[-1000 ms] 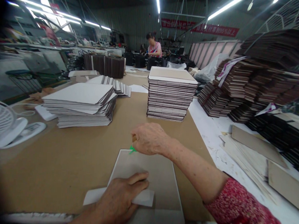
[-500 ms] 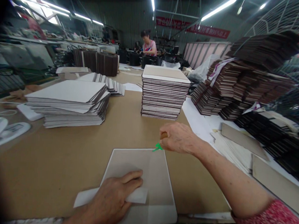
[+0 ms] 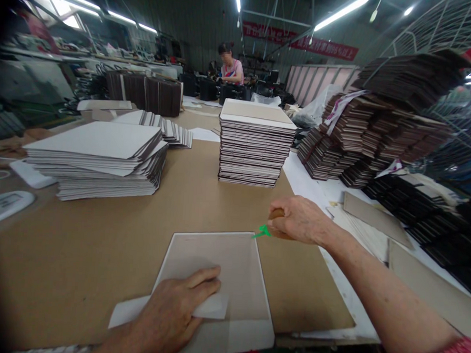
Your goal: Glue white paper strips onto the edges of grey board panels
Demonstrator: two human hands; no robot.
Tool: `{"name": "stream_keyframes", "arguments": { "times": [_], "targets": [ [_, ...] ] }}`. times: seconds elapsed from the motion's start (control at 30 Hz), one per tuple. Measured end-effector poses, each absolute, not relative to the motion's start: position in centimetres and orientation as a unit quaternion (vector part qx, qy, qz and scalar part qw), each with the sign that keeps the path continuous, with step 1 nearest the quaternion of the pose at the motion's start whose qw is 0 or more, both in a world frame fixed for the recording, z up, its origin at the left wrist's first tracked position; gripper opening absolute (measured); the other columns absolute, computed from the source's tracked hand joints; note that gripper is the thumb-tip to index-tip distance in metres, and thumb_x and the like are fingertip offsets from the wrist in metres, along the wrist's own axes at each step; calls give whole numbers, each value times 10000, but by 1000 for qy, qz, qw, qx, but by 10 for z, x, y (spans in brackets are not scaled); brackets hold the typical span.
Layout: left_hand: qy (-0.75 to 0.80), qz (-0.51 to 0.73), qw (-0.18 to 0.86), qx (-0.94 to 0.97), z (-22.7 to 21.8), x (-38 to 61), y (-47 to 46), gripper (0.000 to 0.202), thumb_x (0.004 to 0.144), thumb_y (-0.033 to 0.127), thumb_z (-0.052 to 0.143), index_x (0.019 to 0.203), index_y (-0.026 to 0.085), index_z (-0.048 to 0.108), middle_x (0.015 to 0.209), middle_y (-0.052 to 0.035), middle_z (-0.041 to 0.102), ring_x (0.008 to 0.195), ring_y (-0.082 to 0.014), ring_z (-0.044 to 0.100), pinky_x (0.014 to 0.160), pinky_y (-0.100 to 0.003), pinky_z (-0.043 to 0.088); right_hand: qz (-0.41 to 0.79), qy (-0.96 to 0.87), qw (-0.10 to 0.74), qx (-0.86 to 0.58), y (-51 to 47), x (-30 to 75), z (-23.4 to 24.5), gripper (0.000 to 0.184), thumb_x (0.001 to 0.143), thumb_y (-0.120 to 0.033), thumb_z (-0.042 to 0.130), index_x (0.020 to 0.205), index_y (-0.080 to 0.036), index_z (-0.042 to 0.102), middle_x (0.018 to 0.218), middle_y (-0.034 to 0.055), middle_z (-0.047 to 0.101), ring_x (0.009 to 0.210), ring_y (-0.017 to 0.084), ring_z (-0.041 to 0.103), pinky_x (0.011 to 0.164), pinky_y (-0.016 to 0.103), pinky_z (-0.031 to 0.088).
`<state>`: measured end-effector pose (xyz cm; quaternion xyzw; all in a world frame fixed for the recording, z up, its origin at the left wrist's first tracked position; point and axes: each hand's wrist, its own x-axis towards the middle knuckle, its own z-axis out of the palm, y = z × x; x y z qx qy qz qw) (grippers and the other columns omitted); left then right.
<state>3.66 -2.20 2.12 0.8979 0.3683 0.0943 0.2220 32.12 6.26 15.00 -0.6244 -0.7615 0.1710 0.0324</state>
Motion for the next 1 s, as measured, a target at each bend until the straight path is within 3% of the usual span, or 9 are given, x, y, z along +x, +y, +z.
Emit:
{"name": "stream_keyframes", "arguments": {
  "times": [0.73, 1.0],
  "targets": [
    [374, 86, 226, 895, 24, 39, -22, 516, 712, 107, 459, 1198, 276, 498, 1417, 36, 441, 1084, -199, 594, 914, -391, 530, 188, -809, 82, -551, 75, 270, 137, 102, 755, -282, 611, 808, -217, 669, 769, -16, 636, 687, 139, 542, 581, 246, 326],
    [370, 80, 226, 897, 27, 39, -22, 568, 666, 89, 467, 1207, 259, 499, 1428, 10, 433, 1157, -188, 548, 922, -360, 517, 187, -832, 90, -515, 80, 236, 134, 86, 733, -279, 635, 794, -225, 660, 799, -30, 643, 691, 123, 528, 564, 237, 297]
  ]
}}
